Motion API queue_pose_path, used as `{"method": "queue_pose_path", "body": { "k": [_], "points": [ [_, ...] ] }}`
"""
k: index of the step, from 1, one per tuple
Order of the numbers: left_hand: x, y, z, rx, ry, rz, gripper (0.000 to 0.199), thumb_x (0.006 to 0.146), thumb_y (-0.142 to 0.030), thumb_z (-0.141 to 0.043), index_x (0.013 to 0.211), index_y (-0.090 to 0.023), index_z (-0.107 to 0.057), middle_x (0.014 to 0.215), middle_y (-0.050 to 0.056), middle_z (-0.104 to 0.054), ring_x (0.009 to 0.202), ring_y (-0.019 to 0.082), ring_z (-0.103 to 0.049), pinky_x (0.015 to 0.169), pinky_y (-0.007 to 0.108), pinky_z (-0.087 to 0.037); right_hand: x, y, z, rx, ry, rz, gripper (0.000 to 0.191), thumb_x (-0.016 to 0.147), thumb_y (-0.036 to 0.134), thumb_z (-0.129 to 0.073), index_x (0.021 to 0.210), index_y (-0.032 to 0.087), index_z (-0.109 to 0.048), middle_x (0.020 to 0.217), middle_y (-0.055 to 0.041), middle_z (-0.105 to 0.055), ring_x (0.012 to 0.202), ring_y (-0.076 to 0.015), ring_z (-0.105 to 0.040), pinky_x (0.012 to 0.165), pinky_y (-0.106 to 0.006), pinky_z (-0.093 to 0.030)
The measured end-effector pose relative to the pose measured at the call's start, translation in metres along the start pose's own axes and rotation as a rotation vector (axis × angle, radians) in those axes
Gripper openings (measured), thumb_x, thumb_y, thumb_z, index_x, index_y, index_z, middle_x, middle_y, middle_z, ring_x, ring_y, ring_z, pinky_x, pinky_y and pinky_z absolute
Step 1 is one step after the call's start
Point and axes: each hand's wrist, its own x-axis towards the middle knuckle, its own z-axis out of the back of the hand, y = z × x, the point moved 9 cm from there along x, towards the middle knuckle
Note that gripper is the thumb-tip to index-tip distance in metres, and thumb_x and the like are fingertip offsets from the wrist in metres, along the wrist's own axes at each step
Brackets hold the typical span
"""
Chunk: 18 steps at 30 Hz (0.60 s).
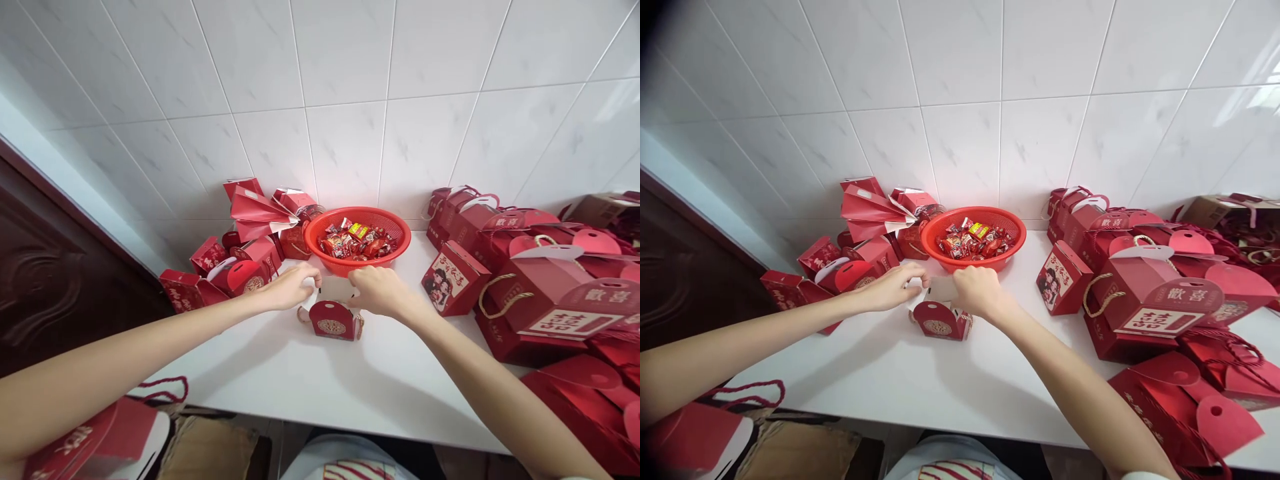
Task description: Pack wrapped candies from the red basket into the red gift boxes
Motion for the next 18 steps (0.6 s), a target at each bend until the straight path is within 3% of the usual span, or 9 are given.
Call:
{"method": "queue_pose_path", "body": {
  "k": [3, 6, 8, 10, 13, 15, 18],
  "points": [
    [-0.002, -0.016, 0.001, 0.181, -0.081, -0.154, 0.033, 0.083, -0.012, -0.04, 0.103, -0.017, -0.066, 0.131, 0.014, -0.054, 0.114, 0.028, -0.056, 0.093, 0.038, -0.048, -0.008, -0.019, -0.014, 0.067, 0.0, -0.092, 0.036, 0.092, 0.036, -0.059, 0.122, 0.016, -0.061, 0.12, -0.0147, -0.064, 0.105, -0.0277, -0.066, 0.079, -0.032, -0.048],
    [-0.004, -0.024, -0.008, 0.286, -0.044, -0.202, 0.043, 0.089, -0.011, -0.039, 0.126, -0.015, -0.061, 0.133, 0.017, -0.055, 0.118, 0.03, -0.054, 0.098, 0.042, -0.045, -0.014, -0.026, -0.027, 0.11, -0.001, -0.109, 0.04, 0.099, 0.042, -0.048, 0.129, 0.016, -0.056, 0.125, -0.0161, -0.06, 0.109, -0.0286, -0.065, 0.084, -0.034, -0.047],
    [-0.005, -0.021, -0.014, 0.245, 0.022, -0.167, 0.052, 0.094, -0.022, -0.043, 0.145, -0.014, -0.043, 0.133, 0.018, -0.056, 0.12, 0.031, -0.054, 0.101, 0.043, -0.043, -0.017, -0.028, -0.035, 0.112, 0.004, -0.101, 0.044, 0.101, 0.042, -0.042, 0.135, 0.015, -0.052, 0.128, -0.0177, -0.058, 0.111, -0.0306, -0.064, 0.087, -0.037, -0.047],
    [-0.006, -0.015, -0.02, 0.146, 0.108, -0.127, 0.073, 0.095, -0.045, -0.049, 0.156, -0.015, -0.024, 0.138, 0.019, -0.054, 0.126, 0.034, -0.05, 0.101, 0.044, -0.042, -0.02, -0.028, -0.042, 0.109, 0.006, -0.099, 0.055, 0.102, 0.046, -0.039, 0.145, 0.013, -0.043, 0.135, -0.0215, -0.053, 0.116, -0.0339, -0.061, 0.091, -0.041, -0.047],
    [-0.007, -0.011, -0.025, 0.016, 0.235, -0.105, 0.097, 0.082, -0.072, -0.054, 0.158, -0.022, -0.017, 0.146, 0.017, -0.048, 0.134, 0.037, -0.044, 0.1, 0.044, -0.042, -0.021, -0.027, -0.05, 0.139, 0.027, -0.09, 0.076, 0.099, 0.058, -0.036, 0.156, 0.009, -0.025, 0.153, -0.0281, -0.034, 0.129, -0.0392, -0.052, 0.099, -0.046, -0.043],
    [-0.007, -0.009, -0.026, -0.007, 0.285, -0.09, 0.111, 0.07, -0.076, -0.064, 0.157, -0.025, -0.018, 0.149, 0.016, -0.044, 0.136, 0.04, -0.04, 0.101, 0.045, -0.042, -0.021, -0.025, -0.056, 0.172, 0.054, -0.073, 0.088, 0.095, 0.066, -0.039, 0.159, 0.009, -0.018, 0.16, -0.0295, -0.02, 0.135, -0.042, -0.045, 0.103, -0.048, -0.04],
    [-0.005, -0.008, -0.029, -0.003, 0.336, -0.046, 0.129, 0.057, -0.073, -0.075, 0.158, -0.021, -0.015, 0.146, 0.019, -0.045, 0.135, 0.042, -0.04, 0.101, 0.048, -0.042, -0.019, -0.024, -0.063, 0.225, 0.088, -0.054, 0.102, 0.087, 0.073, -0.049, 0.16, 0.011, -0.013, 0.161, -0.0297, -0.014, 0.134, -0.0444, -0.046, 0.102, -0.049, -0.041]
  ]
}}
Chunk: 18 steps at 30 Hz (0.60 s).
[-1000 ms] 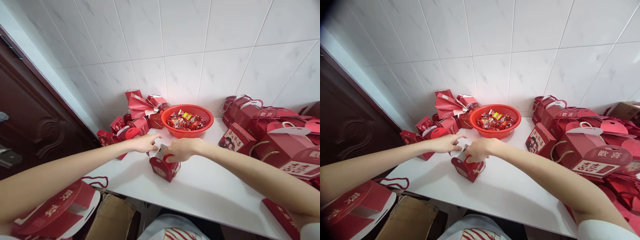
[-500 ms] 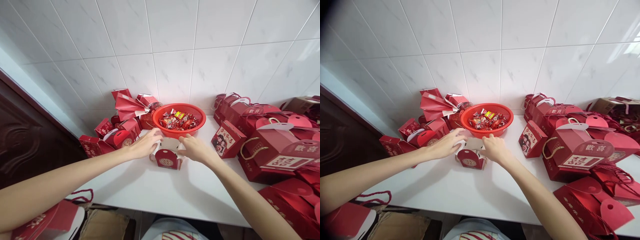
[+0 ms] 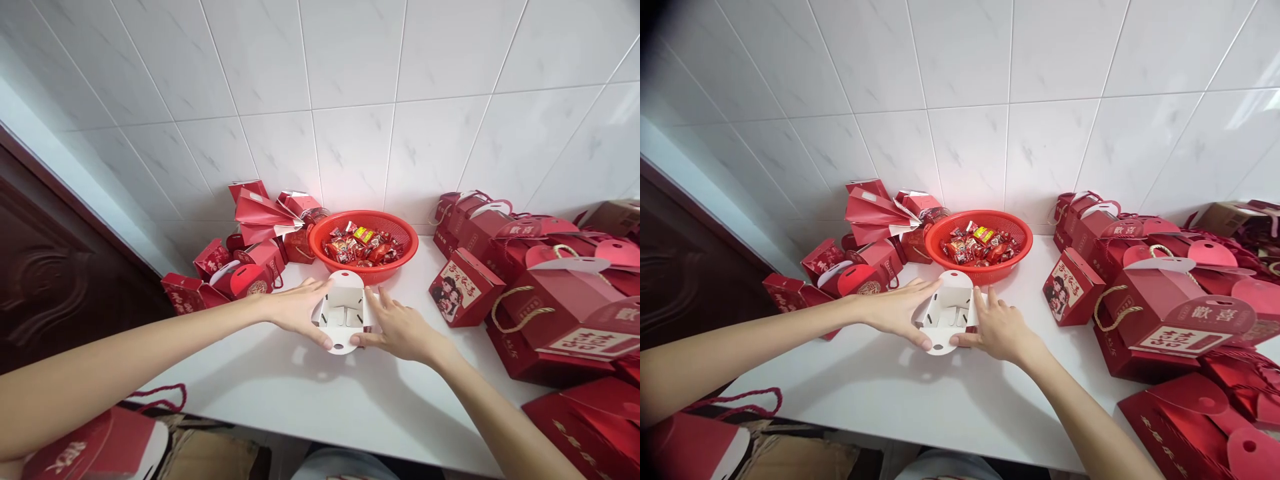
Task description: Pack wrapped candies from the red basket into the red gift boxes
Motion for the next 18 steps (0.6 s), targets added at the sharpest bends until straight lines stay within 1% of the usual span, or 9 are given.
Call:
{"method": "queue_pose_path", "body": {
  "k": [2, 4, 6, 8, 10, 12, 15, 17, 18],
  "points": [
    [0.002, 0.001, -0.001, 0.004, 0.023, 0.034, 0.131, 0.056, -0.068, -0.077, 0.158, -0.017, -0.013, 0.14, 0.02, -0.049, 0.133, 0.042, -0.041, 0.1, 0.048, -0.043, 0.002, -0.001, -0.003, 0.054, 0.019, 0.017, 0.104, 0.085, 0.071, -0.053, 0.161, 0.013, -0.01, 0.161, -0.0292, -0.015, 0.129, -0.0434, -0.051, 0.099, -0.048, -0.043],
    [0.002, 0.001, 0.0, 0.006, 0.022, 0.073, 0.13, 0.056, -0.065, -0.078, 0.157, -0.016, -0.014, 0.138, 0.02, -0.05, 0.132, 0.042, -0.042, 0.099, 0.049, -0.044, 0.004, -0.001, -0.004, 0.112, 0.035, 0.053, 0.104, 0.085, 0.068, -0.056, 0.161, 0.018, -0.006, 0.162, -0.027, -0.015, 0.128, -0.0412, -0.054, 0.098, -0.045, -0.044],
    [0.001, 0.0, 0.002, -0.003, 0.012, 0.105, 0.126, 0.054, -0.064, -0.079, 0.156, -0.018, -0.02, 0.137, 0.019, -0.051, 0.13, 0.042, -0.043, 0.097, 0.048, -0.045, 0.007, -0.001, -0.002, 0.156, 0.049, 0.096, 0.105, 0.083, 0.067, -0.059, 0.162, 0.023, -0.005, 0.164, -0.0231, -0.013, 0.13, -0.0394, -0.052, 0.1, -0.044, -0.043],
    [0.0, -0.005, 0.003, -0.012, 0.003, 0.11, 0.116, 0.054, -0.063, -0.078, 0.152, -0.023, -0.029, 0.133, 0.015, -0.055, 0.127, 0.042, -0.047, 0.094, 0.047, -0.047, 0.011, -0.003, 0.0, 0.165, 0.065, 0.115, 0.107, 0.081, 0.066, -0.062, 0.162, 0.025, -0.006, 0.165, -0.0203, -0.009, 0.136, -0.0385, -0.047, 0.104, -0.044, -0.041],
    [0.0, -0.011, 0.003, -0.001, -0.002, 0.093, 0.105, 0.057, -0.061, -0.077, 0.147, -0.026, -0.038, 0.126, 0.011, -0.06, 0.121, 0.039, -0.053, 0.093, 0.045, -0.047, 0.015, -0.006, 0.002, 0.136, 0.079, 0.096, 0.11, 0.08, 0.064, -0.065, 0.162, 0.021, -0.006, 0.165, -0.0201, -0.006, 0.143, -0.0377, -0.038, 0.109, -0.044, -0.038],
    [0.004, -0.013, 0.004, 0.012, -0.023, 0.101, 0.099, 0.058, -0.062, -0.076, 0.144, -0.027, -0.041, 0.119, 0.009, -0.063, 0.116, 0.037, -0.056, 0.091, 0.044, -0.047, 0.018, -0.01, 0.006, 0.095, 0.072, 0.06, 0.111, 0.081, 0.061, -0.066, 0.162, 0.015, -0.006, 0.165, -0.0217, -0.006, 0.146, -0.0365, -0.034, 0.11, -0.042, -0.037],
    [0.011, -0.006, 0.007, 0.013, -0.091, 0.206, 0.104, 0.054, -0.067, -0.075, 0.142, -0.022, -0.042, 0.118, 0.012, -0.062, 0.116, 0.038, -0.055, 0.084, 0.042, -0.05, 0.018, -0.018, 0.014, 0.047, 0.013, -0.02, 0.104, 0.086, 0.053, -0.063, 0.161, 0.007, -0.008, 0.162, -0.0259, -0.014, 0.143, -0.0368, -0.039, 0.107, -0.041, -0.04],
    [0.016, -0.002, 0.007, 0.005, -0.106, 0.267, 0.102, 0.053, -0.07, -0.073, 0.137, -0.019, -0.045, 0.117, 0.014, -0.06, 0.117, 0.038, -0.054, 0.08, 0.041, -0.051, 0.014, -0.024, 0.018, 0.026, -0.009, -0.078, 0.096, 0.089, 0.05, -0.061, 0.16, 0.005, -0.013, 0.16, -0.0278, -0.023, 0.138, -0.0384, -0.045, 0.104, -0.042, -0.042],
    [0.019, -0.003, 0.006, 0.0, -0.103, 0.277, 0.099, 0.053, -0.07, -0.073, 0.134, -0.018, -0.047, 0.117, 0.014, -0.06, 0.117, 0.038, -0.054, 0.079, 0.041, -0.051, 0.011, -0.027, 0.018, 0.019, -0.01, -0.101, 0.094, 0.09, 0.049, -0.06, 0.159, 0.004, -0.015, 0.158, -0.0284, -0.027, 0.135, -0.0391, -0.048, 0.103, -0.042, -0.043]
  ]
}}
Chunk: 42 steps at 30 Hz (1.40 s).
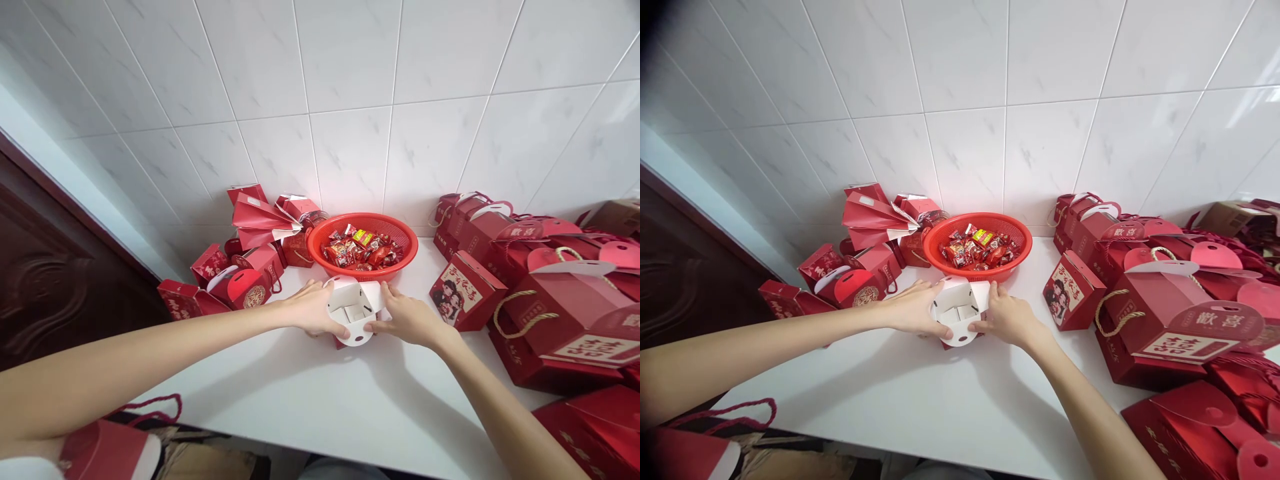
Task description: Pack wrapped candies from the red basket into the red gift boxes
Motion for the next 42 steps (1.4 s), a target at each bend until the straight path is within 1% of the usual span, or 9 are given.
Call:
{"method": "queue_pose_path", "body": {
  "k": [6, 10, 15, 20, 24, 28, 33, 38, 42],
  "points": [
    [-0.002, -0.022, 0.002, 0.017, -0.086, -0.13, 0.095, 0.056, -0.069, -0.073, 0.136, -0.023, -0.048, 0.122, 0.012, -0.061, 0.116, 0.038, -0.057, 0.084, 0.041, -0.051, -0.01, -0.013, 0.008, -0.014, -0.011, -0.066, 0.097, 0.088, 0.054, -0.061, 0.158, 0.003, -0.018, 0.141, -0.0278, -0.052, 0.125, -0.0384, -0.057, 0.092, -0.04, -0.046],
    [-0.007, -0.028, 0.003, 0.027, -0.09, -0.11, 0.091, 0.063, -0.073, -0.066, 0.133, -0.017, -0.05, 0.12, 0.017, -0.062, 0.114, 0.039, -0.058, 0.079, 0.04, -0.052, -0.011, -0.018, 0.021, -0.044, -0.041, -0.075, 0.095, 0.084, 0.051, -0.067, 0.157, 0.01, -0.023, 0.133, -0.025, -0.059, 0.12, -0.0388, -0.06, 0.085, -0.039, -0.046],
    [-0.011, -0.039, 0.015, 0.049, -0.019, -0.131, 0.06, 0.08, -0.067, -0.052, 0.115, -0.02, -0.059, 0.096, 0.01, -0.068, 0.087, 0.03, -0.067, 0.064, 0.033, -0.049, -0.01, -0.023, 0.035, -0.048, -0.073, -0.049, 0.076, 0.087, 0.053, -0.063, 0.15, 0.018, -0.039, 0.115, -0.0166, -0.068, 0.105, -0.0347, -0.065, 0.077, -0.035, -0.045],
    [-0.006, -0.046, 0.054, 0.193, 0.001, -0.152, 0.039, 0.082, -0.053, -0.054, 0.093, -0.018, -0.066, 0.082, 0.009, -0.066, 0.071, 0.024, -0.064, 0.057, 0.03, -0.044, -0.009, -0.022, 0.061, -0.014, -0.15, -0.009, 0.044, 0.088, 0.051, -0.062, 0.121, 0.022, -0.062, 0.111, -0.0096, -0.069, 0.098, -0.0271, -0.065, 0.071, -0.029, -0.044],
    [0.01, -0.053, 0.097, 0.385, 0.025, -0.079, 0.027, 0.082, -0.04, -0.053, 0.081, -0.017, -0.067, 0.073, 0.008, -0.064, 0.062, 0.023, -0.06, 0.055, 0.031, -0.041, 0.0, -0.019, 0.101, 0.073, -0.291, -0.017, 0.035, 0.09, 0.051, -0.057, 0.104, 0.021, -0.068, 0.096, -0.0071, -0.071, 0.084, -0.0212, -0.065, 0.064, -0.026, -0.04],
    [0.032, -0.061, 0.118, 0.542, 0.072, -0.052, 0.024, 0.078, -0.039, -0.059, 0.076, -0.017, -0.069, 0.07, 0.008, -0.063, 0.065, 0.023, -0.06, 0.061, 0.032, -0.044, 0.017, -0.022, 0.13, 0.182, -0.437, -0.003, 0.029, 0.089, 0.045, -0.058, 0.094, 0.019, -0.071, 0.085, -0.0051, -0.071, 0.075, -0.0171, -0.063, 0.06, -0.024, -0.037],
    [0.066, -0.056, 0.115, 0.511, 0.155, -0.014, 0.022, 0.062, -0.04, -0.073, 0.064, -0.018, -0.069, 0.06, 0.005, -0.063, 0.068, 0.024, -0.061, 0.066, 0.03, -0.046, 0.042, -0.036, 0.135, 0.365, -0.495, 0.008, 0.026, 0.086, 0.041, -0.062, 0.084, 0.017, -0.072, 0.078, -0.0046, -0.071, 0.069, -0.0148, -0.062, 0.057, -0.023, -0.037],
    [0.117, -0.041, 0.102, 0.231, 0.194, -0.05, 0.023, 0.045, -0.035, -0.084, 0.046, -0.021, -0.065, 0.052, 0.005, -0.062, 0.07, 0.026, -0.063, 0.067, 0.03, -0.048, 0.071, -0.05, 0.13, 0.461, -0.507, 0.065, 0.024, 0.084, 0.039, -0.062, 0.083, 0.016, -0.071, 0.075, -0.0041, -0.071, 0.065, -0.0143, -0.061, 0.058, -0.023, -0.039],
    [0.162, -0.027, 0.074, 0.193, 0.278, -0.115, 0.027, 0.034, -0.029, -0.087, 0.039, -0.022, -0.062, 0.042, 0.003, -0.056, 0.062, 0.025, -0.06, 0.066, 0.032, -0.048, 0.093, -0.061, 0.127, 0.527, -0.51, 0.098, 0.023, 0.082, 0.037, -0.061, 0.082, 0.016, -0.07, 0.071, -0.003, -0.068, 0.062, -0.0137, -0.059, 0.058, -0.023, -0.039]
  ]
}}
